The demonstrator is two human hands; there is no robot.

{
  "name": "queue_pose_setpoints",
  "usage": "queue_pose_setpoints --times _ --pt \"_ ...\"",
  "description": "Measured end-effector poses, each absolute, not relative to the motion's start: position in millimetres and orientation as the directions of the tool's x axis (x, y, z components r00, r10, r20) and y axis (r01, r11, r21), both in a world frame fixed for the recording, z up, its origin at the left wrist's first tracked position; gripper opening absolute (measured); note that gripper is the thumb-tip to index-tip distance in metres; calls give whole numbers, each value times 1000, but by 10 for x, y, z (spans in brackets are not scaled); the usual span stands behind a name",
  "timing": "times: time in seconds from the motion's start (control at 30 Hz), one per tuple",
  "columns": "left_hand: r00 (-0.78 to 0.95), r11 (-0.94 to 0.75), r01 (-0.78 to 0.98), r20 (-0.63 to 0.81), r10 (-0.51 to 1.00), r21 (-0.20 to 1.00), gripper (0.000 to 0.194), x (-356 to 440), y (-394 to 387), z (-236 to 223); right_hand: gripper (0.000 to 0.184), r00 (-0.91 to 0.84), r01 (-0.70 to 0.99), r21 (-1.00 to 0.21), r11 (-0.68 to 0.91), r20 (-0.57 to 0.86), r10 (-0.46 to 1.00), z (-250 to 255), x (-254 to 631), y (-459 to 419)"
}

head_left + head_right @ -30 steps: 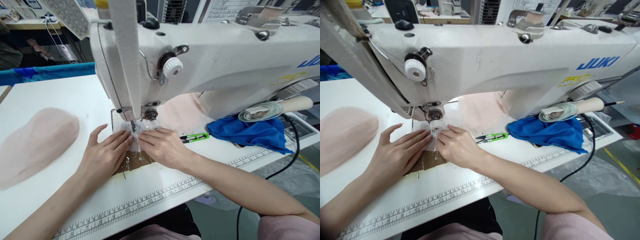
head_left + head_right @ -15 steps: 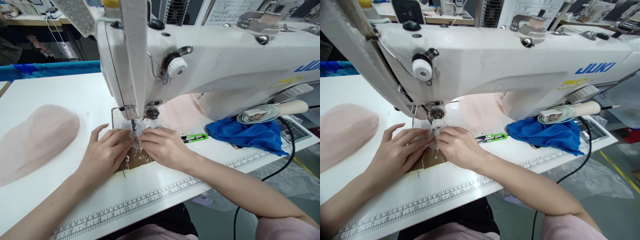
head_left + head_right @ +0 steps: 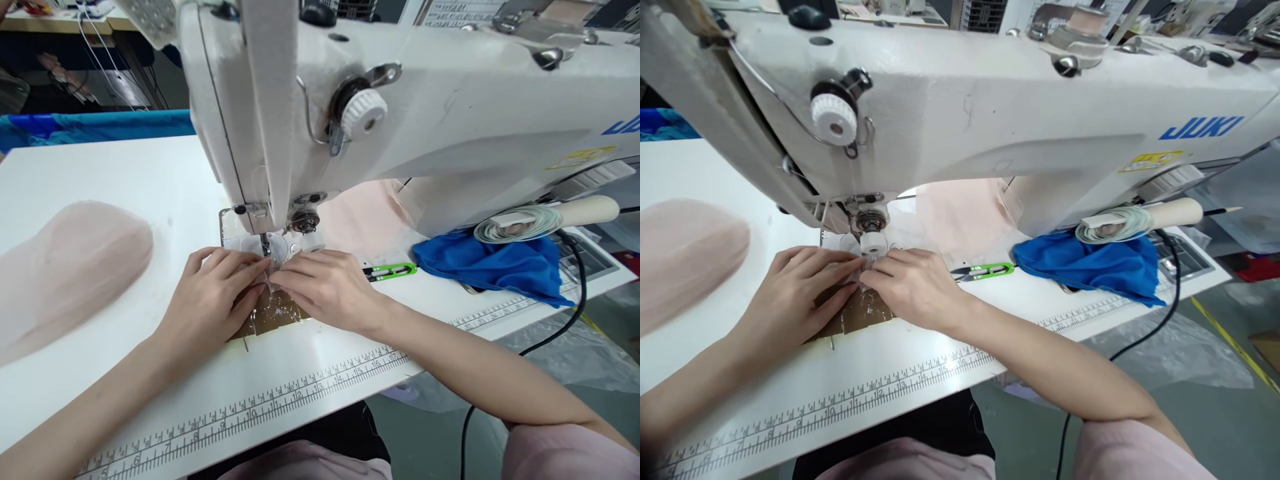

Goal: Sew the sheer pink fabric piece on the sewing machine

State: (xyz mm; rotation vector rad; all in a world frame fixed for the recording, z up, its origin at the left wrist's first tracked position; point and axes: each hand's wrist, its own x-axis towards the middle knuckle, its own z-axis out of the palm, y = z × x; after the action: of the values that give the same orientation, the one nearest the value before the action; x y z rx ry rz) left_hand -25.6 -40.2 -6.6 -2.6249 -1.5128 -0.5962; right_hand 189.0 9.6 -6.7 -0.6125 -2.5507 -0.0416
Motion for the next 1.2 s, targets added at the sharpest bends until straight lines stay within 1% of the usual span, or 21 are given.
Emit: queue_pose_setpoints --times 0.1,0.17,0.27,0.3,0.37,0.47,0.57,0.67,0.77,0.83,1.03,1.13,1.2 --pt "442 -509 839 303 844 195 30 -240 -329 -39 23 -739 408 -90 908 551 387 -63 1882 104" --pt "438 -504 835 289 851 222 28 -230 -296 -26 21 -675 407 -147 901 616 405 -67 1878 117" --pt "392 -473 837 303 869 276 24 -202 -235 -34 21 -552 446 -269 853 668 499 -85 1865 148" --pt "368 -460 843 325 871 278 24 -186 -209 -43 24 -518 471 -304 828 665 539 -92 1858 157" --pt "330 -439 865 382 863 243 23 -152 -158 -65 31 -474 518 -348 781 644 601 -106 1846 172" --pt "317 -434 882 450 835 184 23 -114 -116 -86 36 -448 547 -349 761 645 619 -116 1835 184" --pt "330 -450 873 453 829 189 25 -111 -128 -84 30 -443 552 -336 763 658 609 -114 1838 190" --pt "346 -467 865 458 819 182 22 -116 -161 -73 23 -442 542 -350 764 655 613 -109 1844 192" --pt "341 -469 868 492 801 162 18 -107 -186 -56 22 -437 541 -359 761 653 619 -107 1843 187" --pt "336 -473 864 501 798 173 19 -100 -199 -34 21 -440 546 -367 753 639 631 -106 1841 181" --pt "388 -522 807 419 821 275 25 -141 -235 49 20 -473 525 -391 756 604 641 -86 1848 156" --pt "438 -556 791 398 806 254 27 -167 -260 46 16 -534 485 -384 786 581 614 -76 1855 137" --pt "465 -577 787 404 788 220 26 -176 -286 24 18 -582 453 -362 814 572 578 -77 1862 121"
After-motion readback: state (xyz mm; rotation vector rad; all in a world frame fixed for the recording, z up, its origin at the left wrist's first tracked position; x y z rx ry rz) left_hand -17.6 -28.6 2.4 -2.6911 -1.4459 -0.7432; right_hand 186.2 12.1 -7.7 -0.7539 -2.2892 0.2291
